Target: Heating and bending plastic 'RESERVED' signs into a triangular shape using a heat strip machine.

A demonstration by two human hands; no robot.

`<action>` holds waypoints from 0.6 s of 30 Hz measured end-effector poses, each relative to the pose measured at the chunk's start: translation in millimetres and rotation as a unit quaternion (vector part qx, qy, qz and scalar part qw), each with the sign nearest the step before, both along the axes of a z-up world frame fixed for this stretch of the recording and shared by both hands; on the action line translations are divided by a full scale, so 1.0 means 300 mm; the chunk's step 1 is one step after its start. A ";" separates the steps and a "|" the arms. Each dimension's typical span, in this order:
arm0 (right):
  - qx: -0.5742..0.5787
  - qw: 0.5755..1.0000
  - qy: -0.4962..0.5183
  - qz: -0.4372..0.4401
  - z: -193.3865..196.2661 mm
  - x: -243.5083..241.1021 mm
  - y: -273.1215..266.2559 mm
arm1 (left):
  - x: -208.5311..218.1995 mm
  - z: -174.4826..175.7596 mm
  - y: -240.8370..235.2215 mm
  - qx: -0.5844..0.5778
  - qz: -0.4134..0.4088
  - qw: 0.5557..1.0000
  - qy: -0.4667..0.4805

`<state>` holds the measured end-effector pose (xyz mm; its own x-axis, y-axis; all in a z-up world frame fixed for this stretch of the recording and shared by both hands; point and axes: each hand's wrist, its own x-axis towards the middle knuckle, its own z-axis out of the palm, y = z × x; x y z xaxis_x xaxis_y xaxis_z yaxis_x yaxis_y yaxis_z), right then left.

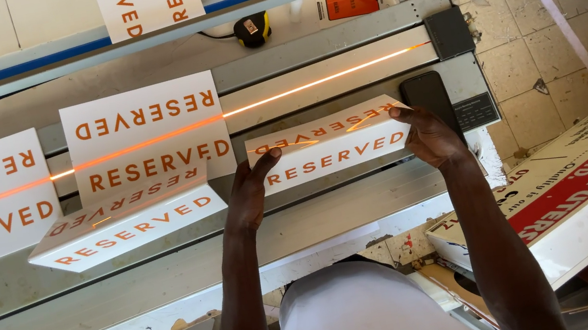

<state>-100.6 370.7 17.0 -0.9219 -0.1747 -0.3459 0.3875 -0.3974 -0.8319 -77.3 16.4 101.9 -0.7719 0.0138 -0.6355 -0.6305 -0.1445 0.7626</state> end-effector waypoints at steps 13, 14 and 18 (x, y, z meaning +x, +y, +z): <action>0.068 0.995 0.065 -0.015 0.104 0.055 0.026 | 0.018 -0.282 -0.051 -0.027 -0.087 0.977 0.191; 0.117 0.988 0.099 0.000 0.120 0.053 0.044 | 0.014 -0.201 -0.046 -0.041 -0.078 0.965 0.249; 0.242 0.940 0.239 0.007 0.105 -0.052 0.104 | -0.073 -0.197 -0.017 -0.129 -0.023 0.916 0.379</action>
<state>-116.1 401.9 48.6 -0.9909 -0.1173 0.0660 -0.0752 0.0756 -0.9943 -99.1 11.2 42.8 -0.9952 -0.0174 0.0967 0.0940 0.1157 0.9888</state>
